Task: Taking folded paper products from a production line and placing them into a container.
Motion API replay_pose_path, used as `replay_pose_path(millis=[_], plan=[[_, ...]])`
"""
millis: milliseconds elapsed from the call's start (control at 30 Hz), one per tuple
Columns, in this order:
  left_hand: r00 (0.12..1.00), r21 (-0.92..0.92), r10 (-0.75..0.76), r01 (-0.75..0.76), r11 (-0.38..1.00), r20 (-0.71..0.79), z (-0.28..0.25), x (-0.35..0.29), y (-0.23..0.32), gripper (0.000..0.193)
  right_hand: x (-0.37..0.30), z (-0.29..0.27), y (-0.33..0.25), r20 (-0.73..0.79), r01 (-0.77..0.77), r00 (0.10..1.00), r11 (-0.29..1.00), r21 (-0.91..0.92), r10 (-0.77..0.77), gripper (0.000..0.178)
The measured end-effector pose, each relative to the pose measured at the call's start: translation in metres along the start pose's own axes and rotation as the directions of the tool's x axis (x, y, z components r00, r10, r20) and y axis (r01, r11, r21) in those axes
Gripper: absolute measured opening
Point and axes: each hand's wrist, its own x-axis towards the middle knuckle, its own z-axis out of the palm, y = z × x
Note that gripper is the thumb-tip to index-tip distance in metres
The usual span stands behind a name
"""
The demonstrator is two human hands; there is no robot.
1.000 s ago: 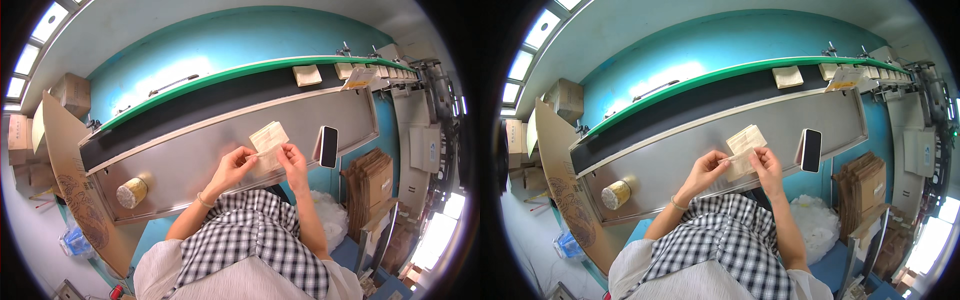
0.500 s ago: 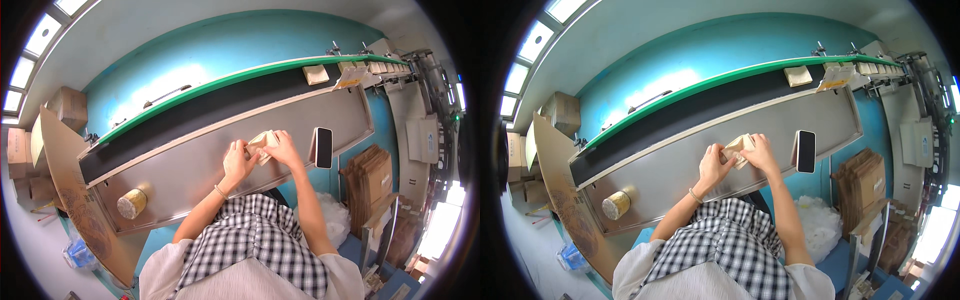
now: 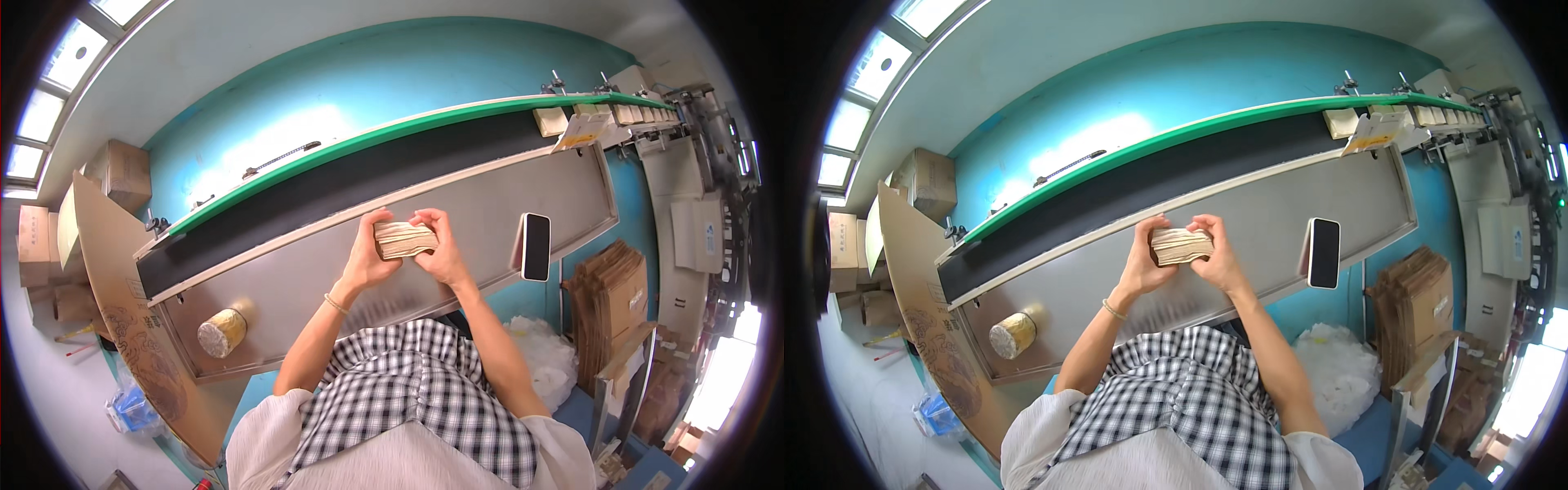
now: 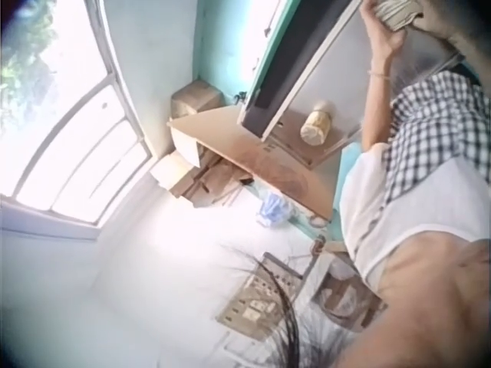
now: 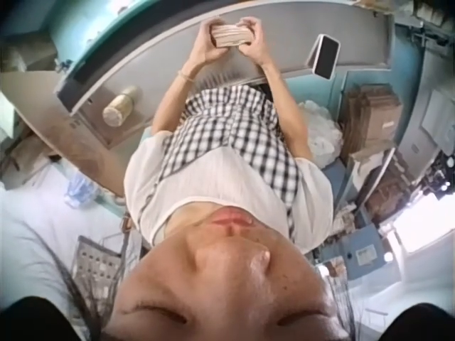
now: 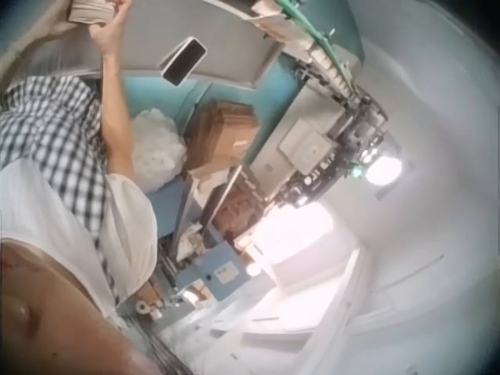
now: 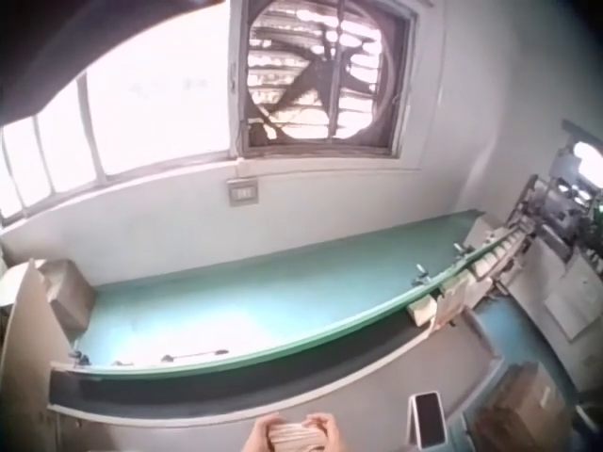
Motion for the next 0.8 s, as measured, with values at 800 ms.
replay_pose_path(millis=[800], plan=[[0.922, 0.426, 0.059, 0.119, 0.897, -0.382, -0.012, -0.024, -0.001, 0.021, 0.153, -0.042, 0.025, -0.508, -0.221, 0.713, 0.533, -0.817, -0.484, 0.07]])
